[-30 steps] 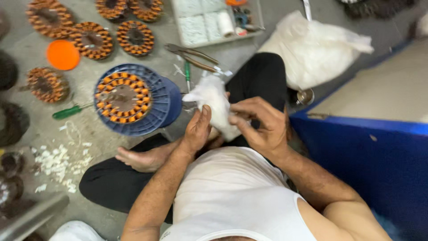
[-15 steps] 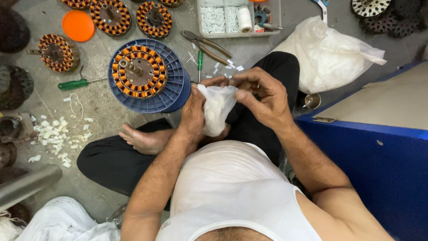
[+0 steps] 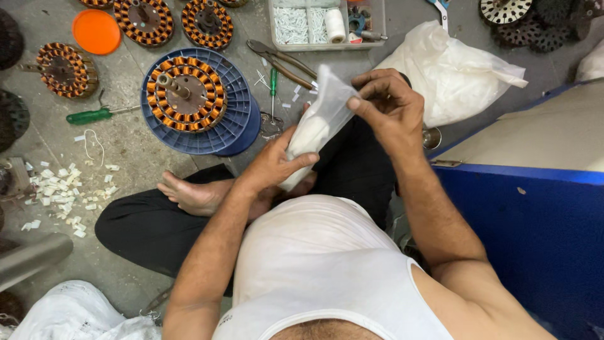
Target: The person sits on the floor and assembles a motor stator by inserting small white insulating pieces into the slots of a copper-wound stator core. They use a green-handled screwdriver to press the pieces into place and rotate the stator to access different slots. The person also uses pliers to adjust components and handles a white cloth at the end.
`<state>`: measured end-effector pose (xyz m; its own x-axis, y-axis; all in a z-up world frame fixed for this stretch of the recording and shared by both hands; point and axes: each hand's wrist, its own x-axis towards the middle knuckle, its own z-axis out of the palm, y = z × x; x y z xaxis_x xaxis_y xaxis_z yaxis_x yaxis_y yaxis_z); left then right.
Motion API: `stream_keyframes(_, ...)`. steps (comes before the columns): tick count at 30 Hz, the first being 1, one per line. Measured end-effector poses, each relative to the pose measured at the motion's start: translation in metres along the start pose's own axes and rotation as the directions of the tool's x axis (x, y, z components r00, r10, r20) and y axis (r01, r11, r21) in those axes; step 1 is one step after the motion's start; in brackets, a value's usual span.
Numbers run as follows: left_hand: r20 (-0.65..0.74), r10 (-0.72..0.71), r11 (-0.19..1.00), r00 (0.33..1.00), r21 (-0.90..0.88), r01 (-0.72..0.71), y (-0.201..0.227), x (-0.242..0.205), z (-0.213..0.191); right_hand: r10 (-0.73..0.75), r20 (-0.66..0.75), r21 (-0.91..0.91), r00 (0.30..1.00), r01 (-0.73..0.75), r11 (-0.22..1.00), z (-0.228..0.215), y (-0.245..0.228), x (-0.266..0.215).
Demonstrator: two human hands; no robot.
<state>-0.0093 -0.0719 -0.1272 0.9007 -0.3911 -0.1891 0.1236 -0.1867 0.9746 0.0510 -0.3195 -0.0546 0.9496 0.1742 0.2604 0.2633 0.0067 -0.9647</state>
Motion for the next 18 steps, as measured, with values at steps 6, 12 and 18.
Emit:
stream_keyframes(6,-0.045,-0.040,0.890,0.998,0.453,0.056,0.070,-0.020,-0.020,0.316,0.193,0.357,0.929,-0.366,0.859,-0.023,0.041,-0.010)
stream_keyframes(12,-0.149,-0.287,0.675,0.946,0.669,0.310,0.128,-0.033,-0.013,0.408,0.165,0.435,0.898,-0.437,0.787,-0.013,0.080,-0.034)
stream_keyframes(18,-0.238,-0.390,0.528,0.889,0.733,0.428,0.141,-0.037,-0.005,0.464,-0.002,0.390,0.886,-0.427,0.816,0.007,0.090,-0.059)
